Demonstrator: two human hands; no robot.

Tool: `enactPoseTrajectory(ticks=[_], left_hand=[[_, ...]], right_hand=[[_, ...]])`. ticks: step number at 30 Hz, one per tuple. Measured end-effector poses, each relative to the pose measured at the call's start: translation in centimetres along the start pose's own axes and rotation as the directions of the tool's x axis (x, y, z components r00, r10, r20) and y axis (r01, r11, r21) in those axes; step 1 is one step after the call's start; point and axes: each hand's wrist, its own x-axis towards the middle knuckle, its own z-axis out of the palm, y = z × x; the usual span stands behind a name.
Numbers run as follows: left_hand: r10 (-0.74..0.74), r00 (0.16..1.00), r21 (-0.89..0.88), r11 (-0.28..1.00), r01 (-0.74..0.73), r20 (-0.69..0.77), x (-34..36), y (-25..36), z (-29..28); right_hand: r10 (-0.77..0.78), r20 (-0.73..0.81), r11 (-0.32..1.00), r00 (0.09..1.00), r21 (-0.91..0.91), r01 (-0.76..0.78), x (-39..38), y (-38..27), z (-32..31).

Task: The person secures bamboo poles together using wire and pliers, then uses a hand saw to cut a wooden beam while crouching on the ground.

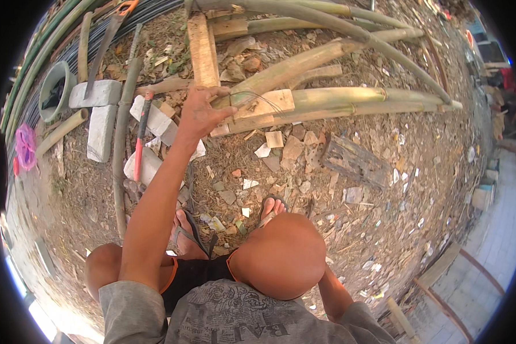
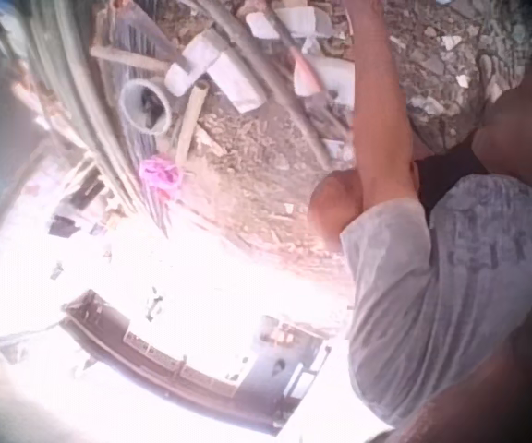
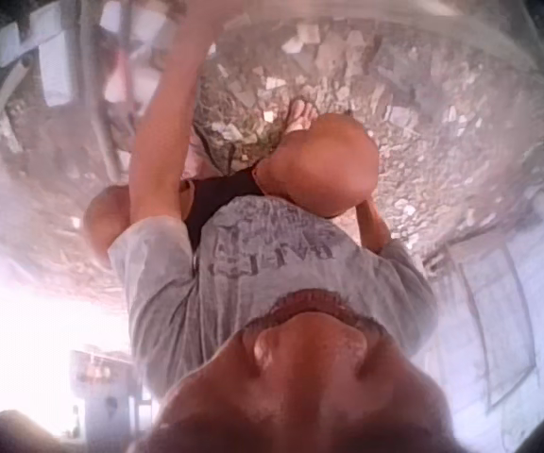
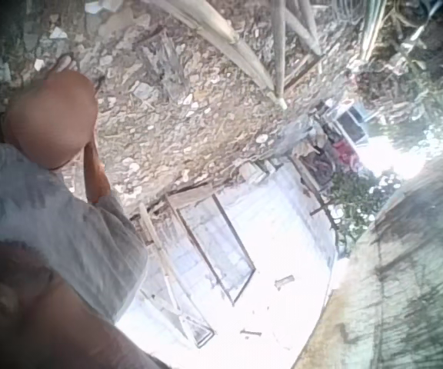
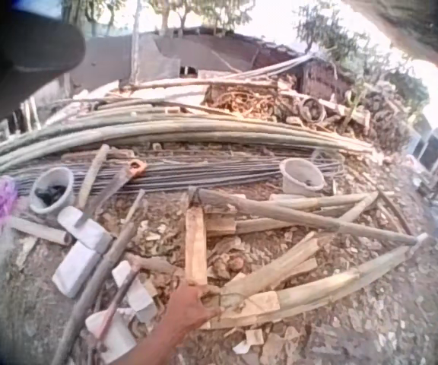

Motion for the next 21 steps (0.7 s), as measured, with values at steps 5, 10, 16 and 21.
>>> enactPoseTrajectory(ticks=[5,10,16,21], left_hand=[[-0.029,0.999,-0.001,1.000,0.029,-0.031,-0.4,-0.2,-0.7],[-0.009,0.999,0.009,1.000,0.009,-0.043,-0.9,-1.5,0.0],[-0.072,0.997,-0.024,0.997,0.071,-0.027,-0.3,-0.7,0.1],[-0.100,0.995,-0.014,0.995,0.100,0.004,-0.5,-0.3,-0.7]], right_hand=[[-0.151,-0.009,0.986,0.988,-0.069,0.150,-1.7,-5.6,-13.2],[-0.572,-0.127,0.773,0.810,-0.414,0.481,-6.9,-22.9,-25.8],[-0.905,-0.025,0.105,0.424,-0.980,0.167,-8.9,-41.5,-29.0],[-0.942,0.180,-0.198,0.283,-0.979,-0.037,-5.9,-46.9,-28.1]])
